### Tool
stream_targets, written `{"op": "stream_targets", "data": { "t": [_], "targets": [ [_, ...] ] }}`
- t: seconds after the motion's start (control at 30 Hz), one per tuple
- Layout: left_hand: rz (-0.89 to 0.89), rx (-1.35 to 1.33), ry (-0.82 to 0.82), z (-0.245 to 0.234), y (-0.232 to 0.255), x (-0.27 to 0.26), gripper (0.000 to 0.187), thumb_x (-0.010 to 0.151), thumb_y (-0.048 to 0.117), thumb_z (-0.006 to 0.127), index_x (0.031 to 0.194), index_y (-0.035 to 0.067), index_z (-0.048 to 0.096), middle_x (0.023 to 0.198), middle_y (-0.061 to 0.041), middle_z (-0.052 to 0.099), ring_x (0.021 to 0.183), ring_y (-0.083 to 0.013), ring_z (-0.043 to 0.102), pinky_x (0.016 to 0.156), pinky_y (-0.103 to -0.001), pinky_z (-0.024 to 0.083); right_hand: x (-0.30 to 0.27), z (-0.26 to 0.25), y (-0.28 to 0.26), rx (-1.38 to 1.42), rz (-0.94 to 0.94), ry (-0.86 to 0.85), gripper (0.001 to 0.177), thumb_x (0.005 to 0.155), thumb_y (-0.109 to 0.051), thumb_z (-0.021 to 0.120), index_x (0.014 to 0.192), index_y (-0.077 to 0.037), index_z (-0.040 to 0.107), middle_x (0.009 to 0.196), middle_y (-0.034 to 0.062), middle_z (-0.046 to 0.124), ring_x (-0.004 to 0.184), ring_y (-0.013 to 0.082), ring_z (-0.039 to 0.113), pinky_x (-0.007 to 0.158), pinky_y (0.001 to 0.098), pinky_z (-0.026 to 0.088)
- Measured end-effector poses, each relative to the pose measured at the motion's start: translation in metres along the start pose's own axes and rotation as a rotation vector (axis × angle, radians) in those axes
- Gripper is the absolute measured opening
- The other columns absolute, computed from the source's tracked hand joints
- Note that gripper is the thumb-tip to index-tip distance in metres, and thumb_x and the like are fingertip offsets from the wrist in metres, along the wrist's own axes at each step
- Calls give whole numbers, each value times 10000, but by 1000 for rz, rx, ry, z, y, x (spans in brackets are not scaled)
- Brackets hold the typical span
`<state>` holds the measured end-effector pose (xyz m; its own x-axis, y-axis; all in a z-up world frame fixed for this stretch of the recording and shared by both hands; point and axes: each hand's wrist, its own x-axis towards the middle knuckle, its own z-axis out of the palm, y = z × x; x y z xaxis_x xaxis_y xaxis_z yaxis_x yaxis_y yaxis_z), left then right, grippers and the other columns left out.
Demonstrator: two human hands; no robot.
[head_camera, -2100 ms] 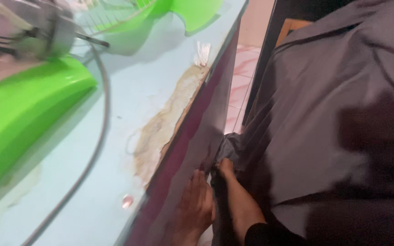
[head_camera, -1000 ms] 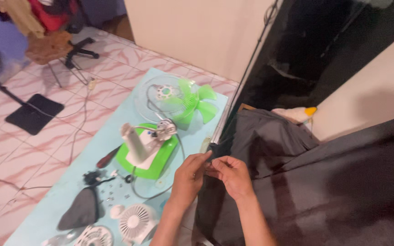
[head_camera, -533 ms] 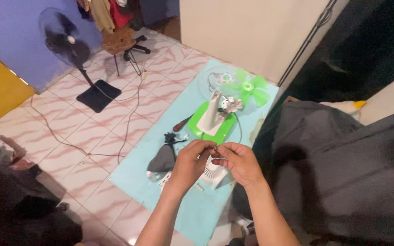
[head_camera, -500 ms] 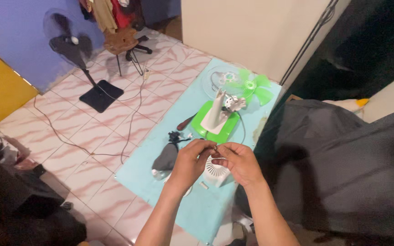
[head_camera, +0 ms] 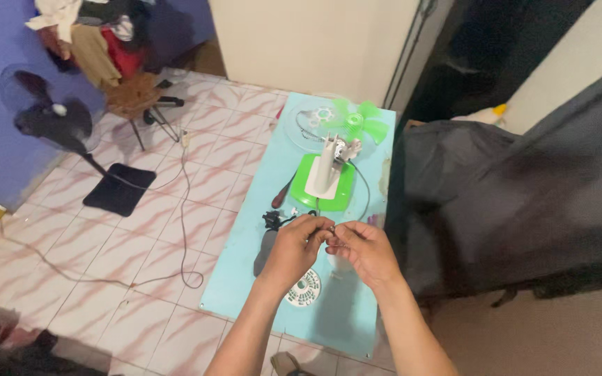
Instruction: The person assembles a disassembled electric fan on a table. They attach the motor to the stand, insert screws, and wipe the components with a cloth. The person also picks up a dropped screw from the floor and continues assembling the fan parts.
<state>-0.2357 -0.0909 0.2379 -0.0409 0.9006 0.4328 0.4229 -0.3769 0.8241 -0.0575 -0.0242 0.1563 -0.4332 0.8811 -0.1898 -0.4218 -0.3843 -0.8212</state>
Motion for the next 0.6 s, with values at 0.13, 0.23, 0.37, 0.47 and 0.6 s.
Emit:
{"op": "stream_targets", "data": {
  "t": [0.13,0.23,0.37,0.47,0.6],
  "targets": [
    [28,-28,-127,-8,-31,27,171,908,25,685,1074,24,725,959,-124,729,857,-290,734,742,-356,576,16,4,9,32,-79,102,220,951,-143,684,1021,65,697,941,145,746,841,230,723,810,415,616],
    [50,-42,-220,-19,-54,52,181,905,32,682,1079,27,729,974,-129,731,866,-300,731,742,-363,574,33,15,19,68,-118,185,209,947,-132,694,1022,63,694,943,146,747,847,229,723,816,415,616],
    [78,-87,-314,-28,-76,82,185,904,40,684,1084,33,729,983,-126,737,866,-300,735,754,-362,580,53,29,23,107,-188,294,209,936,-135,697,1017,58,693,934,150,748,838,232,730,814,421,622],
    [124,-152,-373,-28,-85,101,174,902,39,684,1071,30,725,972,-124,733,850,-299,732,746,-365,579,56,38,23,72,-211,389,223,947,-144,695,1015,69,702,941,143,752,841,215,728,817,403,619],
    [114,-216,-527,-34,-102,122,152,894,21,663,1026,33,736,934,-114,730,830,-287,738,726,-368,579,60,52,28,59,-256,537,233,948,-163,693,1034,52,710,954,130,751,859,201,732,792,377,611]
  ]
}}
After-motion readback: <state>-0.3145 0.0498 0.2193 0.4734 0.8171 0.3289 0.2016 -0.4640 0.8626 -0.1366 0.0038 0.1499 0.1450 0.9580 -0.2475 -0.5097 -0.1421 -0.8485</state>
